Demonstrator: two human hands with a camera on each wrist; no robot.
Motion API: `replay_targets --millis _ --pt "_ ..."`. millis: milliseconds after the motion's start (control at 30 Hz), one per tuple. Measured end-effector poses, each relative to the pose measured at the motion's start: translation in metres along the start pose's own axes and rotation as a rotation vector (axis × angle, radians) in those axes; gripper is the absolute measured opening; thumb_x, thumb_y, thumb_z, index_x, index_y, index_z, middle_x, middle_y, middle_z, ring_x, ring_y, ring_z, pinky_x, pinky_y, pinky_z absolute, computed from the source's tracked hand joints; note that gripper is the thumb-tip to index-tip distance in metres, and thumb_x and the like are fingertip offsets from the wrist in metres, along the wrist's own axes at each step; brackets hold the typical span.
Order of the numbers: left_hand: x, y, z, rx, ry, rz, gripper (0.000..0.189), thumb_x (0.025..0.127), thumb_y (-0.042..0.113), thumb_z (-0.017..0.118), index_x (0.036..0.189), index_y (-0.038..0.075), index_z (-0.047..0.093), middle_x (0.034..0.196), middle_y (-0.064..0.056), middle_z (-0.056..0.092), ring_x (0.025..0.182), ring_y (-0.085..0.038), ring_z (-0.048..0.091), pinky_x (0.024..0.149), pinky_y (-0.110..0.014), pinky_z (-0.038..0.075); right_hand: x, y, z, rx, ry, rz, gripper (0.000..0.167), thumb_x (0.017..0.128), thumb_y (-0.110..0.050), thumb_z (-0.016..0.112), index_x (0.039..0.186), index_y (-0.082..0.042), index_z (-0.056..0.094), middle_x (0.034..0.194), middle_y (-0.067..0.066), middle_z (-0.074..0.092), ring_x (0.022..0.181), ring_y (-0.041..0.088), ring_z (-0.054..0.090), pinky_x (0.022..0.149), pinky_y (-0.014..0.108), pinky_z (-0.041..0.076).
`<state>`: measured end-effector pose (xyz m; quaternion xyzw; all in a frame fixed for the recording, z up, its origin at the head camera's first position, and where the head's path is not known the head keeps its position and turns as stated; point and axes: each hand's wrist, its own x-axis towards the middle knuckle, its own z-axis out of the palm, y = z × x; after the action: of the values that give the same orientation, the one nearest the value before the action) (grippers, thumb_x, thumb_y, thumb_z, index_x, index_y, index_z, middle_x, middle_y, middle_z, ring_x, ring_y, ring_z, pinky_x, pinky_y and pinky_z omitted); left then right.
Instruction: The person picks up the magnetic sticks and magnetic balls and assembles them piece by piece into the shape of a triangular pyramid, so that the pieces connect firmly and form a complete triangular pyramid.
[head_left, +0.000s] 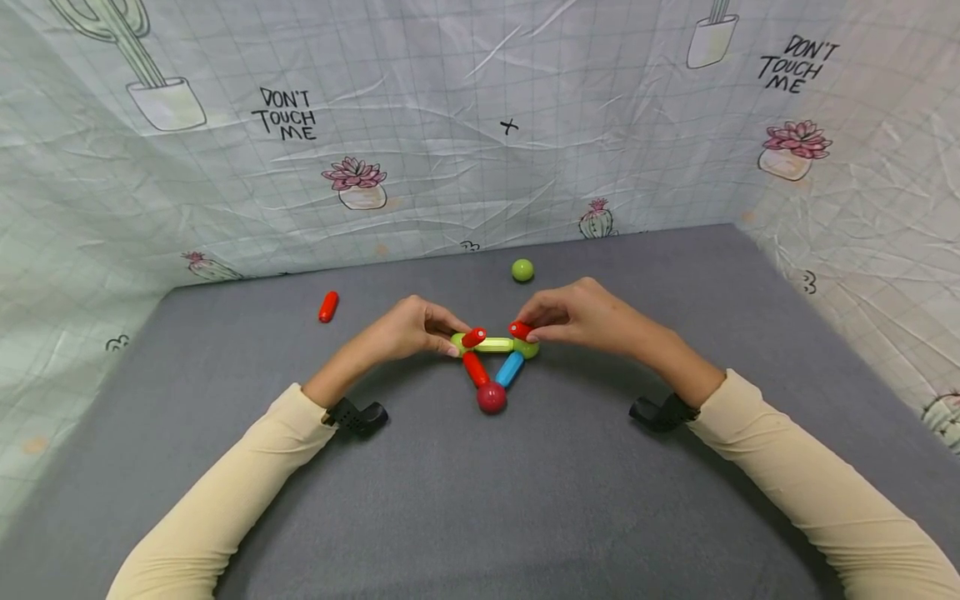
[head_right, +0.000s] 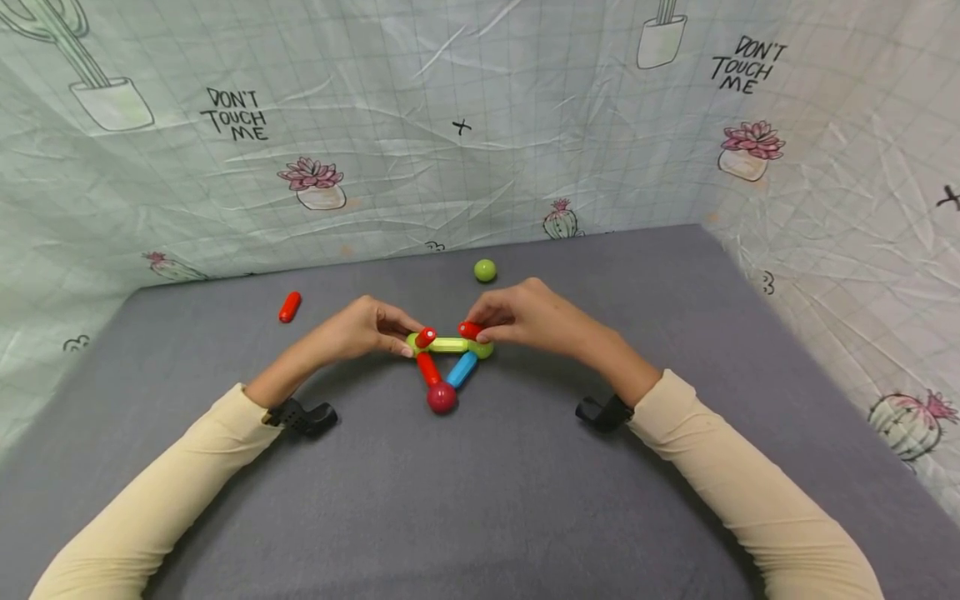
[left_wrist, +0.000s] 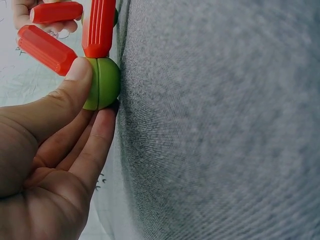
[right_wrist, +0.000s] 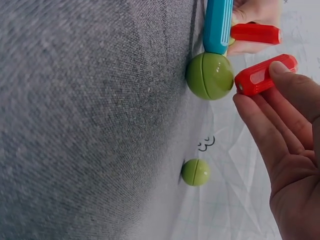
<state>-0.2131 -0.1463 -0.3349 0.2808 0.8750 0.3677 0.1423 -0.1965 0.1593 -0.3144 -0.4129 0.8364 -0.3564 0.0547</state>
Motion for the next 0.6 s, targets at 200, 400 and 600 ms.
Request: replay_targets --millis 200,400,600 --pt "-0.0003 0.0026 -0.0007 0.002 -0.007 0.0 0.033 0.083 0.009 0.085 0.114 0.004 0.078 0.103 -0.007 0.078 0.088 -0.01 0.07 0.076 -0.023 0.056 0.0027 -0.0006 0.0019 0.027 -0.002 -0.013 0.025 0.09 -0.003 0.077 0.114 -0.006 0.072 0.109 0.003 0.076 0.101 0.015 0.073 0.083 0.028 0.059" --pt "0.0006 0.0015 -0.0005 -0.003 -0.006 -0.002 0.032 0.083 0.009 0.084 0.114 0.004 0.078 0.103 -0.007 0.078 0.088 -0.011 0.07 0.075 -0.024 0.056 0.0055 -0.0004 0.0043 0.058 -0.012 -0.023 0.024 0.09 -0.002 0.076 0.113 -0.005 0.071 0.109 0.004 0.076 0.1 0.015 0.073 0.083 0.026 0.059" --pt "0.0005 0.0005 -0.0004 0.006 -0.001 0.0 0.032 0.083 0.008 0.085 0.114 0.004 0.078 0.103 -0.007 0.078 0.088 -0.011 0.071 0.075 -0.024 0.056 0.0065 0.0008 0.0059 0.073 -0.024 -0.03 0.023 0.09 -0.003 0.076 0.113 -0.006 0.071 0.109 0.003 0.076 0.1 0.014 0.073 0.083 0.026 0.059"
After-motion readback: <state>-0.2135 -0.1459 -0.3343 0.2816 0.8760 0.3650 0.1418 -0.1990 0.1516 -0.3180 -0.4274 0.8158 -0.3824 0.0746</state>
